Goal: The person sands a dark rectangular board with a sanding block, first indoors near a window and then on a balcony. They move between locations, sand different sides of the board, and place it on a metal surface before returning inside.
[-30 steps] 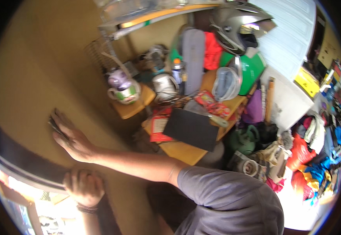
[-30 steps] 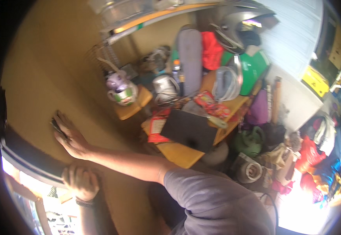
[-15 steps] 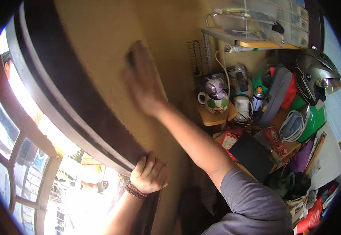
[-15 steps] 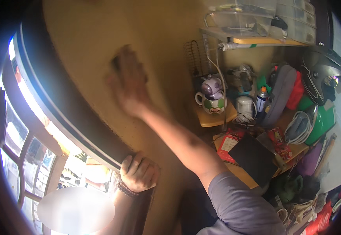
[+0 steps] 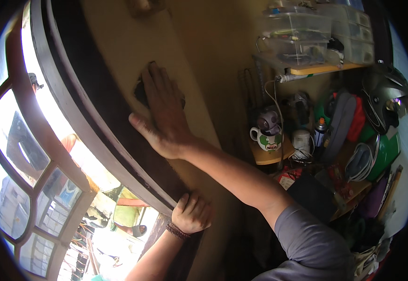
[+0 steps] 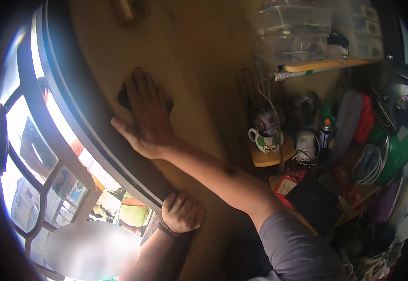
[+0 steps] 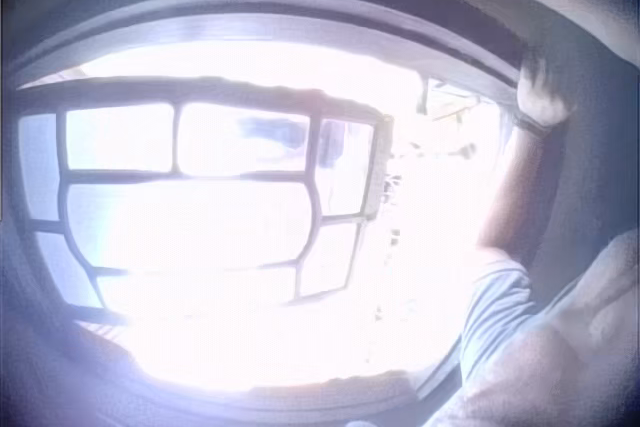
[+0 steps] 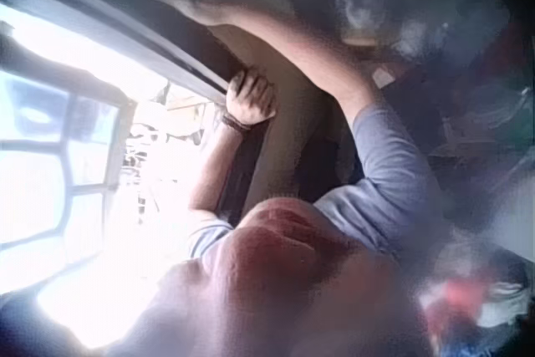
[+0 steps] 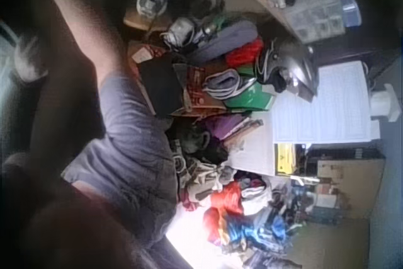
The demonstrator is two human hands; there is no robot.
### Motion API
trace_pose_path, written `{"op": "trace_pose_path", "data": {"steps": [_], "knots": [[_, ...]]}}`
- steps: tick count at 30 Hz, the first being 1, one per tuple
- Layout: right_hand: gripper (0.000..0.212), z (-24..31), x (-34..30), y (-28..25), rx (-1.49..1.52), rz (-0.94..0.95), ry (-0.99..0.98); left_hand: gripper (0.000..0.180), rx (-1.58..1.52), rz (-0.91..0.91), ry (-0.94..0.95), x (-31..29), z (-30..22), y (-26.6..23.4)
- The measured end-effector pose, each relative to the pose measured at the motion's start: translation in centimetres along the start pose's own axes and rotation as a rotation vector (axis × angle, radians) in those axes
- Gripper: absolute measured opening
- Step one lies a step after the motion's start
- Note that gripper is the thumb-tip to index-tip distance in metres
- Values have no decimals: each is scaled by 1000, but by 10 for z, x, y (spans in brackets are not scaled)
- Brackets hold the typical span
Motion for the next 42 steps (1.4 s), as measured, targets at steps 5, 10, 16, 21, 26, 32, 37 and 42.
{"op": "trace_pose_path", "data": {"steps": [5,10,16,21,26,32,37,42], "knots": [[66,-51,29,0,-128,95,202,22,-25,-12,17,6,-3,0],[56,6,-13,-15,84,0,-51,16,3,-37,0,3,-1,-3],[69,-62,-33,4,58,19,283,5,-77,-126,-27,15,3,-9],[73,-92,-54,-20,156,-68,248,6,-85,-153,-33,30,-1,-14],[78,-41,-76,-14,77,210,291,10,-70,-128,-37,15,-1,-7],[78,-90,-90,-21,62,118,399,12,-47,-111,-1,23,-3,-4],[80,-39,-126,-7,95,294,54,7,-65,-24,-42,11,3,-5],[90,-107,-128,-4,90,176,458,8,-29,-116,-22,19,1,1]]}}
Point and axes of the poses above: each hand's wrist, its own x-axis towards the middle knuckle, its own y-axis out of the palm, z = x × y, the point moved 7 cm from there along x, towards the middle knuckle, and after that the axes turned 8 degrees about y, right-handed, at the moved point
